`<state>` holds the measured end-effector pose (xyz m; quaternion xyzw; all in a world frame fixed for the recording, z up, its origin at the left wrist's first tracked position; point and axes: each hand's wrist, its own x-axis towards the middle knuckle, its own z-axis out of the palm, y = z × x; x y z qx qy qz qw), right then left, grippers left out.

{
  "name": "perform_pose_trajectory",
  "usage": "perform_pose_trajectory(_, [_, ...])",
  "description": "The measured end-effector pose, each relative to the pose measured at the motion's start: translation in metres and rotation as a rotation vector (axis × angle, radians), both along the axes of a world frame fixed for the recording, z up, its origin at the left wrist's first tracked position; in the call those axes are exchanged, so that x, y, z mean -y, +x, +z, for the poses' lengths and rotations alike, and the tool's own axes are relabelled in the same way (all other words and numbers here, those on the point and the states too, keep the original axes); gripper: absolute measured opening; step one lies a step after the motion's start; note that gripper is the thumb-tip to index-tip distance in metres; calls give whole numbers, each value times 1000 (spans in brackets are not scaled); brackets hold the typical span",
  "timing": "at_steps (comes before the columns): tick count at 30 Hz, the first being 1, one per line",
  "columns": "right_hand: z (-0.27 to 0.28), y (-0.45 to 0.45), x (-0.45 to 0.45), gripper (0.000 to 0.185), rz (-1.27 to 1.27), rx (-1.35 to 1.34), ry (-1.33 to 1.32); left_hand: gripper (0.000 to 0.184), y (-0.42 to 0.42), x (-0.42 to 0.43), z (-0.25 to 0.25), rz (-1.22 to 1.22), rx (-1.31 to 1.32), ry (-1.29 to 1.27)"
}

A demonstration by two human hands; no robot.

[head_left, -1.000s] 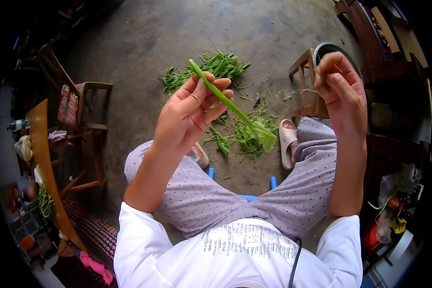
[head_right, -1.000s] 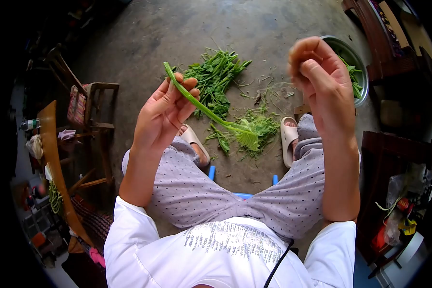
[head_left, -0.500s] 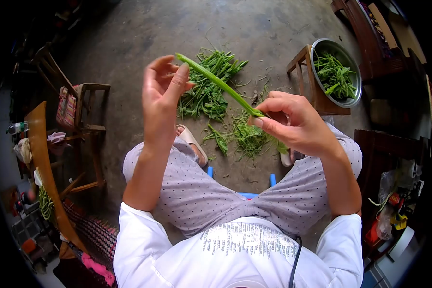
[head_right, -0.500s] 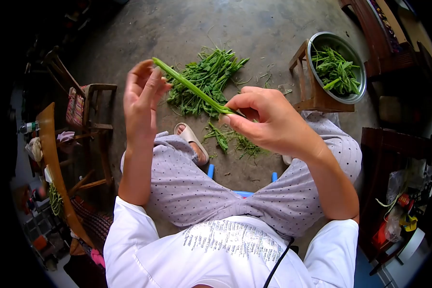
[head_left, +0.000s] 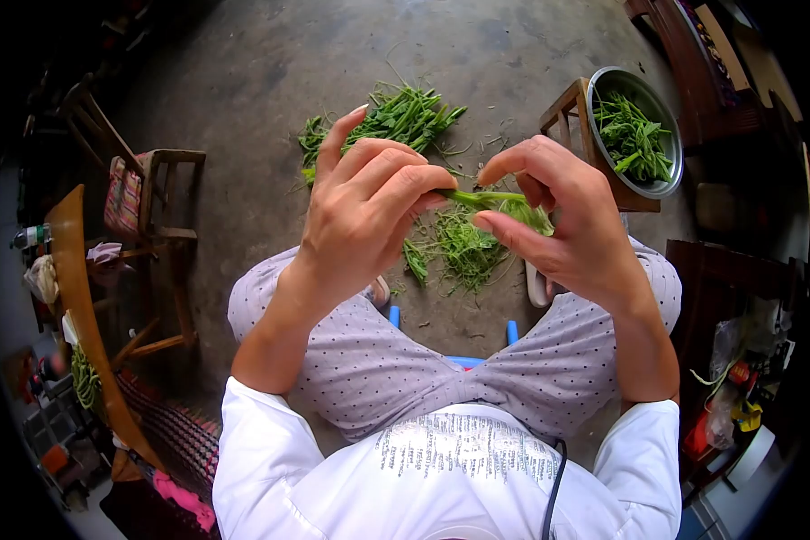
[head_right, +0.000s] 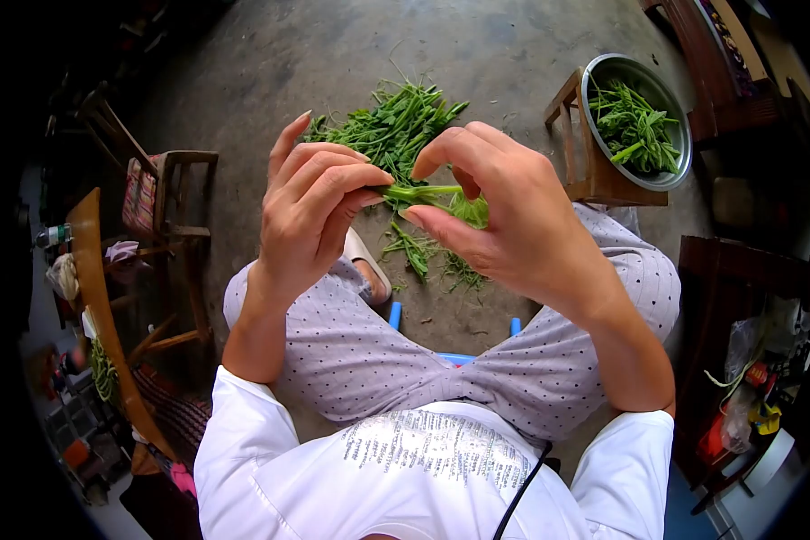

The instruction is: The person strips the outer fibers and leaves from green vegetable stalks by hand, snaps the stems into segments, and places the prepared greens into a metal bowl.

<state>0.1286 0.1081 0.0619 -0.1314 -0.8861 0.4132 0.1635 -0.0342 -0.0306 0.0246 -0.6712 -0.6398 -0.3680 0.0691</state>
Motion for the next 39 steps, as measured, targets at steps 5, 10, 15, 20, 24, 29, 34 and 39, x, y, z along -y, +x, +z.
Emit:
perform_pose_trajectory(5, [-6,-2,5,19,-12,-9,68,14,2,-1,-3,32,-43,29])
perform_pose_trajectory(10, [-11,-5,6,15,27,-38,97,13,3,-1,-2,19,-59,25])
perform_pose_trajectory(15, [-9,-10,8,10,112,-70,13,13,6,0,-1,3,-44,6])
perform_pose_trajectory(20, [0,-9,-4,7,146,-313,-542,12,6,2,3,-14,30,-50])
perform_pose_trajectory(24, [6,-1,-31,16,-81,-340,-636,11,2,4,1,-24,76,-4])
perform_pose_trajectory(29, [-1,2,-25,24,165,43,-120,11,-1,8,1,-18,48,73])
perform_pose_trajectory(34, [-8,0,-2,19,129,31,-137,18,-2,6,-4,24,19,150])
perform_pose_trajectory(39, [-5,0,4,14,-12,-10,14,21,4,3,1,53,41,139])
